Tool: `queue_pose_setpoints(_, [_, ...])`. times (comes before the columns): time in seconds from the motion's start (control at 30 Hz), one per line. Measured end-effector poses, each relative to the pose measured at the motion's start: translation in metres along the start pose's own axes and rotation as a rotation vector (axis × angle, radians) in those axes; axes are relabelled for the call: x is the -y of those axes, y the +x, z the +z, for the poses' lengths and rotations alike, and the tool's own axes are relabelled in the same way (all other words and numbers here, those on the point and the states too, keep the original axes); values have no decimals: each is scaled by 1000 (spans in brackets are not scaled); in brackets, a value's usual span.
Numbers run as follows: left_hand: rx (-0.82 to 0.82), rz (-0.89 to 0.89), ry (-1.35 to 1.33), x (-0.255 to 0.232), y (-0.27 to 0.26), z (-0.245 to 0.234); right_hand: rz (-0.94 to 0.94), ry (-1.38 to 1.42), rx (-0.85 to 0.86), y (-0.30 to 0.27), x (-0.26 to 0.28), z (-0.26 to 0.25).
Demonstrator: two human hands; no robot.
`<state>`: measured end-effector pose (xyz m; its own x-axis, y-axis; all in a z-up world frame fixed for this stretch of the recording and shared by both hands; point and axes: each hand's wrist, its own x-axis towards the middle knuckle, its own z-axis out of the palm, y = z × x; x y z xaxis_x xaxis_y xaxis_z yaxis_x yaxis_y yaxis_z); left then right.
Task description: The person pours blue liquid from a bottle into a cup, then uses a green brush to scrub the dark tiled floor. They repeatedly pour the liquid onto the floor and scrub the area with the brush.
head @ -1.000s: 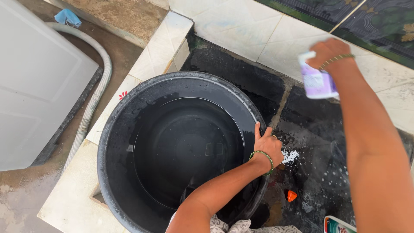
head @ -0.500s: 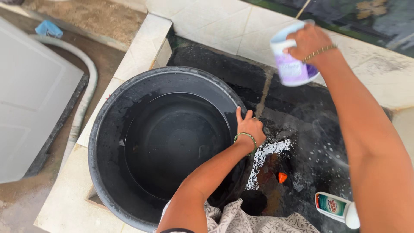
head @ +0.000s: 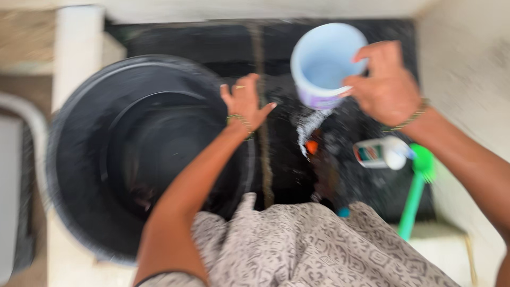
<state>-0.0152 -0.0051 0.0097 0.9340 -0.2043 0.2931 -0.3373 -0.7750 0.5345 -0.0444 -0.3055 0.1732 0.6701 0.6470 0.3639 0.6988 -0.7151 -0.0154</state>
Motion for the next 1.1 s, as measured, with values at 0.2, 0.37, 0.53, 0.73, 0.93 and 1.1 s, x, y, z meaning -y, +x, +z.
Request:
queue_pose_setpoints(0.2, [255,348,-447,-67,0,-7,-19,104,-11,-48,14,15])
queue_pose_setpoints(0.37, [216,306,-525,-91,4,7,136,196,-110,-81,5,10])
queue_pose_setpoints(0.53, [173,327,-480,-97,-9,22,767,403,-320,-206,3,34])
queue_pose_setpoints(0.73, [346,219,-341,-89,-27,47,1495,446,-471,-367,32,169])
queue_pose_setpoints(0.93, [458,118,-261,-85,-35,62,1493,559,-595,-381,27,262])
queue_pose_setpoints(1.1, [459,129,-245,-78,-45,66,1495,658,-748,-366,1,268])
